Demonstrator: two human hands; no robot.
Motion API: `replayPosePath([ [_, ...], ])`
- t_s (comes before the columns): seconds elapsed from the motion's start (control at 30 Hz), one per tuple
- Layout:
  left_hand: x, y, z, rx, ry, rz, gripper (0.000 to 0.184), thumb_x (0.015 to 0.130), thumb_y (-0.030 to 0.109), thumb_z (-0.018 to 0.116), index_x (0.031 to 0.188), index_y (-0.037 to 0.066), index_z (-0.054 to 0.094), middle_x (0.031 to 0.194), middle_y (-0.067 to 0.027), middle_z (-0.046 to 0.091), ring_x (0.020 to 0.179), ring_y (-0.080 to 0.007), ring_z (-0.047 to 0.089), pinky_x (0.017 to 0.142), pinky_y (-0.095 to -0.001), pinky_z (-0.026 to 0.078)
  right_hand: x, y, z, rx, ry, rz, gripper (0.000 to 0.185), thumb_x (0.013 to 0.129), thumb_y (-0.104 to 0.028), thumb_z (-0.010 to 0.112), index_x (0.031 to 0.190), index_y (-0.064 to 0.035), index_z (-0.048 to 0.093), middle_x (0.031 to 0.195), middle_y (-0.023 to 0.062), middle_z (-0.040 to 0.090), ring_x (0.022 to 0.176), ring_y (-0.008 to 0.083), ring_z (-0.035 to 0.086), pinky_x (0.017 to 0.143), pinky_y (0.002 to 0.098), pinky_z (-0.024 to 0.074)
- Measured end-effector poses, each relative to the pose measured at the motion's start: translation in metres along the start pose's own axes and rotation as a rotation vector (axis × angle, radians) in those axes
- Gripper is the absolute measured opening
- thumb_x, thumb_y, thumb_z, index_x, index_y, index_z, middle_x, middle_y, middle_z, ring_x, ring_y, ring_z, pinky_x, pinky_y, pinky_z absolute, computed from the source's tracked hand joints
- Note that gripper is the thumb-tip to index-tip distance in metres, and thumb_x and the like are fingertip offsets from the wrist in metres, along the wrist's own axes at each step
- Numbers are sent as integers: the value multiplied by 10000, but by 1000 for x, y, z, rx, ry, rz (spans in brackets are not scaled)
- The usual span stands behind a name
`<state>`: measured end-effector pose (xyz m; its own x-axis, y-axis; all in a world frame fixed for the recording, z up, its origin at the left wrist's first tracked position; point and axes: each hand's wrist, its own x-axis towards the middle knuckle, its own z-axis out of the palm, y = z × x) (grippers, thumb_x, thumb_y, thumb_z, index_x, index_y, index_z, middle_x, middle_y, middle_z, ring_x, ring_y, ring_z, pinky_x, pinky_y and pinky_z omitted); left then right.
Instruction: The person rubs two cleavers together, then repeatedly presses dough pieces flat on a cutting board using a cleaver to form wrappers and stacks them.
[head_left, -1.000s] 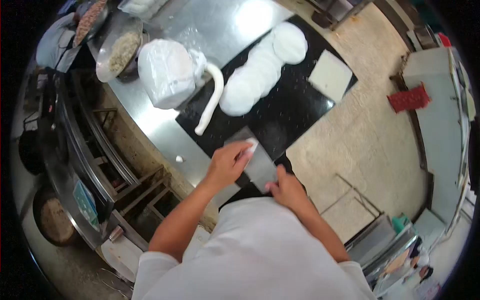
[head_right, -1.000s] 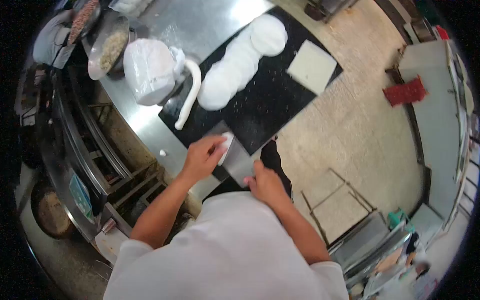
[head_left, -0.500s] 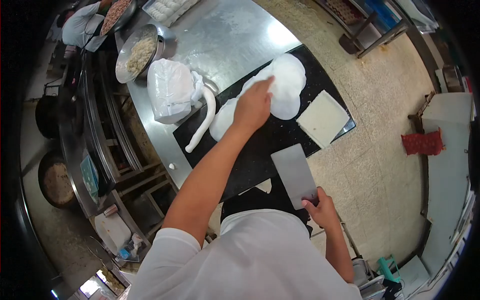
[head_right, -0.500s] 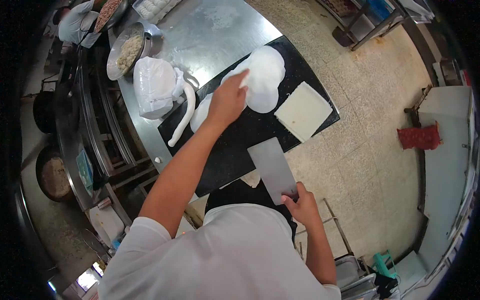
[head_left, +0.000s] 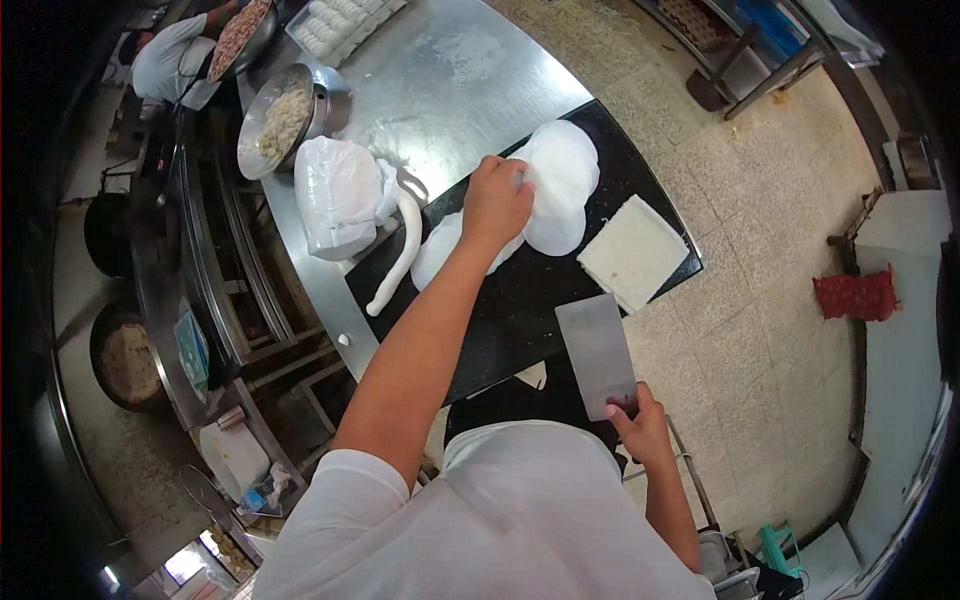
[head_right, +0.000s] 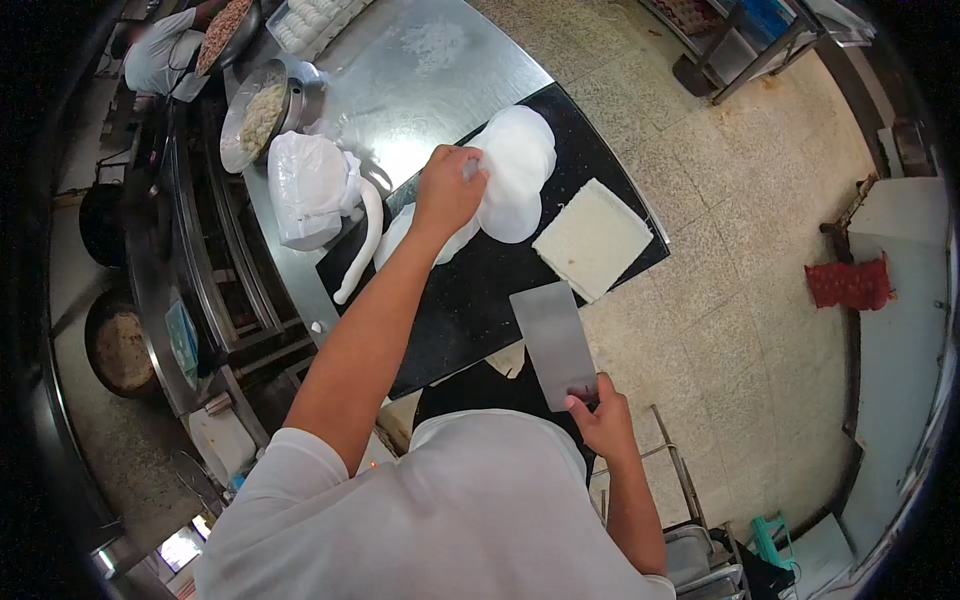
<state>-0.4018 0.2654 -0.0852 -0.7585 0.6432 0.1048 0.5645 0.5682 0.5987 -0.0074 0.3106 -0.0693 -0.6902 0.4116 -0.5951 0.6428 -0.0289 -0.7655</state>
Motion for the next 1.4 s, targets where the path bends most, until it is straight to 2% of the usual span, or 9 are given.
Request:
replayPosePath([
  [0.2,8,-4,5,-123,14,-67,186,840,107,688,1003,17,690,1048,-186,663,993,-373,644,890,-441,518,7,9,2,9,15,-54,382,878,-218,767,1115,12,577,902,184,739,679,243,690,606,351,516],
  [0.27,10,-8,7,-76,23,-43,227,846,139,699,1041,23,705,994,-158,714,814,-265,702,765,-375,561,6,0,0,16,0,0,327,880,-169,757,1093,15,589,916,159,738,765,209,694,675,335,524],
  [0.43,13,-3,3,-93,26,-41,207,860,131,689,1036,22,699,938,-149,739,802,-264,720,766,-384,567,5,-5,-1,30,-15,43,280,882,-120,745,1078,23,604,941,140,738,847,181,700,742,320,533],
  [0.63,13,-6,6,68,85,69,212,856,75,646,1063,35,662,884,-173,707,815,-348,687,752,-448,545,9,-22,-4,-8,-44,84,281,886,-137,747,1056,21,589,921,135,730,755,174,664,662,324,520],
  [0.77,14,-13,-3,218,173,91,225,854,38,605,1076,36,639,864,-208,677,834,-416,648,766,-501,527,12,-21,0,-68,-1,-5,364,881,-202,768,1090,24,572,973,192,748,819,261,737,683,345,544],
  [0.97,-27,-24,-75,-159,280,51,285,874,23,611,1155,17,659,905,-169,672,832,-314,675,749,-400,553,13,-14,8,46,66,-41,321,889,-167,753,1087,23,587,1007,188,747,939,271,741,777,357,551],
  [1.17,-123,-88,-175,-365,251,-235,191,989,78,584,1126,-10,685,899,-61,678,778,-132,639,705,-274,507,19,-20,16,112,91,-7,298,883,-118,749,1094,20,589,995,159,734,936,237,708,840,354,539],
  [1.3,-193,-132,-254,-320,396,-394,235,1036,164,570,1168,0,675,928,-33,671,751,-112,624,698,-260,502,26,-19,32,178,129,-58,265,883,-72,739,1073,18,579,966,130,723,917,215,692,854,354,534],
  [1.4,-251,-194,-287,66,297,-850,433,1026,299,626,1395,73,606,1163,-127,715,936,-212,708,818,-317,570,28,-28,47,162,132,-59,277,895,-88,734,1085,6,556,922,97,691,771,155,647,696,311,530],
])
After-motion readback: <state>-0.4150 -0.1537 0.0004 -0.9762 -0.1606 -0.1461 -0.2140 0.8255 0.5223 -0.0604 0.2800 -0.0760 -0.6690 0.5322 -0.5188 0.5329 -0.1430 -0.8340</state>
